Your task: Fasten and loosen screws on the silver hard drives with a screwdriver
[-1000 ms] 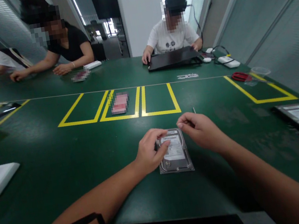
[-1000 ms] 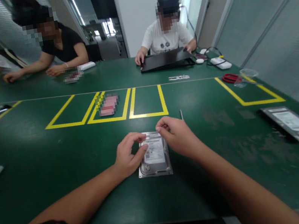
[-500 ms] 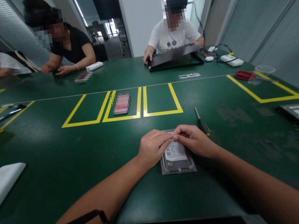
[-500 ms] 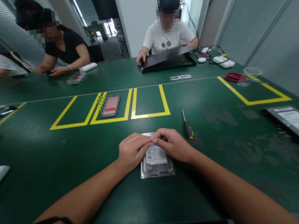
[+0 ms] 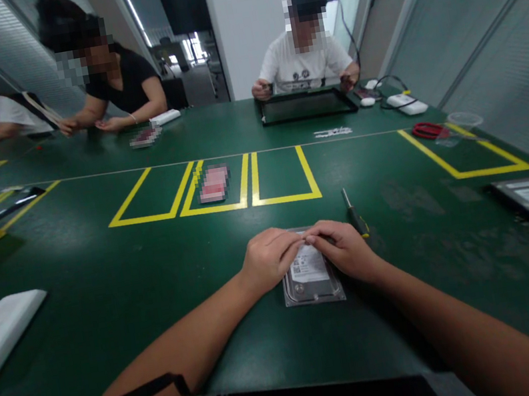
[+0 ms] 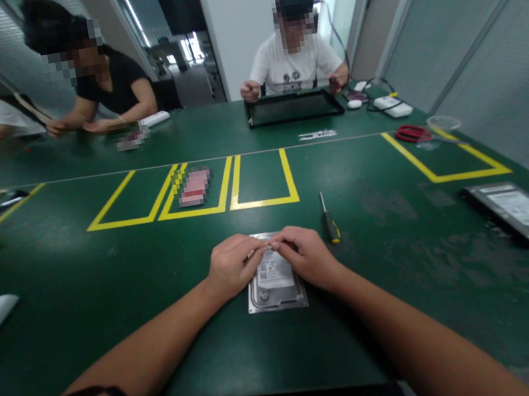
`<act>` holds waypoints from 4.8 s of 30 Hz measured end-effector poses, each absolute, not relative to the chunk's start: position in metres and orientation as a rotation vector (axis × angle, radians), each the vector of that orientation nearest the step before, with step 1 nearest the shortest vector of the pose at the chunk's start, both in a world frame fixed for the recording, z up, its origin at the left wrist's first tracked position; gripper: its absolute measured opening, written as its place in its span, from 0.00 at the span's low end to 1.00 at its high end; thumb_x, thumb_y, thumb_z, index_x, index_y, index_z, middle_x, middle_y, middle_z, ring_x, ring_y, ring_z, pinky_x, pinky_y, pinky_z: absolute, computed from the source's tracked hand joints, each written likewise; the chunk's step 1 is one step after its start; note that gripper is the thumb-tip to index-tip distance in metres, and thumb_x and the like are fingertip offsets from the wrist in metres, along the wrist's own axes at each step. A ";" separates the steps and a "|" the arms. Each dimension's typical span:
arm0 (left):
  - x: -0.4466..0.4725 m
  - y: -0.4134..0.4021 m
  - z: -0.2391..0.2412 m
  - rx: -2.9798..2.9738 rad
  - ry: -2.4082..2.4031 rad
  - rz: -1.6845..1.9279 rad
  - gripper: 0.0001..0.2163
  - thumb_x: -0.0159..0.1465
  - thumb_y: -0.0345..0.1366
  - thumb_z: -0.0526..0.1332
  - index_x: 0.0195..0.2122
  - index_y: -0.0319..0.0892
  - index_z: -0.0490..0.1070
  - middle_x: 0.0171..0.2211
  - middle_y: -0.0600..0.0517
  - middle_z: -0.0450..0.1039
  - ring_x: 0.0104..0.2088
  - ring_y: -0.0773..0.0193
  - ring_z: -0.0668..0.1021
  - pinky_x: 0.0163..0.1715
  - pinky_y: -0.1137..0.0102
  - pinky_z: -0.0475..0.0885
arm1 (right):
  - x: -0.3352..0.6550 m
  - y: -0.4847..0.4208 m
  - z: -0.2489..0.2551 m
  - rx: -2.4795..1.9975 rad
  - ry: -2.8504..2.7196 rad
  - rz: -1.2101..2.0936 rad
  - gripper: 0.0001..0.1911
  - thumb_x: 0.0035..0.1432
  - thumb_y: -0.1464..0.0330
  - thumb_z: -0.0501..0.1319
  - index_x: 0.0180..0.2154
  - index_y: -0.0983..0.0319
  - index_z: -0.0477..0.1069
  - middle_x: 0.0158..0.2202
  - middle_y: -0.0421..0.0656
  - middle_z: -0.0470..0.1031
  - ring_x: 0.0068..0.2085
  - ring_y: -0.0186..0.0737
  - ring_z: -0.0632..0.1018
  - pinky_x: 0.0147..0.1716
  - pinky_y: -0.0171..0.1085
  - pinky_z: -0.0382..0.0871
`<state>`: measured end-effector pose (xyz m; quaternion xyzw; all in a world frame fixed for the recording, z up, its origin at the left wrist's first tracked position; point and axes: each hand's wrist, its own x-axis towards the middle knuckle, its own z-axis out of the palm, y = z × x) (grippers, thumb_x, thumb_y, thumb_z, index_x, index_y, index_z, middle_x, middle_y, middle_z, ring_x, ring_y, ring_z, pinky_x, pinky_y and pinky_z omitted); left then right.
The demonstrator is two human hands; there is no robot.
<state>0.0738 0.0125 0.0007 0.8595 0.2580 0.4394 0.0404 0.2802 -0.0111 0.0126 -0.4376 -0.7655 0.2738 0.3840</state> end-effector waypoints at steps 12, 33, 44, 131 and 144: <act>0.069 0.021 0.003 2.170 1.106 1.390 0.04 0.60 0.28 0.61 0.32 0.40 0.75 0.27 0.54 0.76 0.27 0.68 0.76 0.31 0.73 0.73 | 0.319 -0.007 0.033 -2.266 -1.970 -0.402 0.17 0.63 0.58 0.59 0.42 0.67 0.70 0.40 0.57 0.71 0.41 0.53 0.72 0.36 0.43 0.67; 0.060 0.039 -0.006 2.015 1.103 1.324 0.03 0.61 0.31 0.61 0.34 0.40 0.74 0.27 0.53 0.74 0.27 0.69 0.75 0.30 0.73 0.72 | 0.328 0.009 0.012 -1.755 -1.562 0.327 0.20 0.63 0.52 0.54 0.39 0.63 0.70 0.29 0.44 0.71 0.31 0.40 0.71 0.32 0.35 0.63; 0.054 0.040 -0.011 1.937 1.113 1.318 0.04 0.62 0.33 0.62 0.36 0.39 0.75 0.27 0.54 0.74 0.27 0.69 0.75 0.29 0.73 0.70 | 0.305 0.007 -0.007 -1.238 -1.044 0.979 0.26 0.56 0.49 0.66 0.42 0.64 0.69 0.28 0.41 0.71 0.25 0.31 0.69 0.24 0.30 0.63; 0.042 0.052 0.000 2.061 1.216 0.691 0.09 0.61 0.42 0.65 0.39 0.46 0.80 0.38 0.53 0.82 0.40 0.61 0.81 0.48 0.64 0.71 | 0.283 -0.005 -0.007 -1.080 -0.804 1.235 0.28 0.48 0.51 0.73 0.40 0.61 0.66 0.30 0.40 0.73 0.47 0.44 0.79 0.51 0.42 0.73; 0.043 0.050 -0.002 2.151 1.288 0.696 0.08 0.62 0.40 0.62 0.38 0.47 0.79 0.37 0.55 0.82 0.41 0.60 0.79 0.48 0.62 0.69 | 0.294 -0.001 0.011 -1.238 -1.118 0.879 0.21 0.56 0.55 0.68 0.44 0.62 0.73 0.34 0.44 0.76 0.37 0.39 0.77 0.38 0.37 0.70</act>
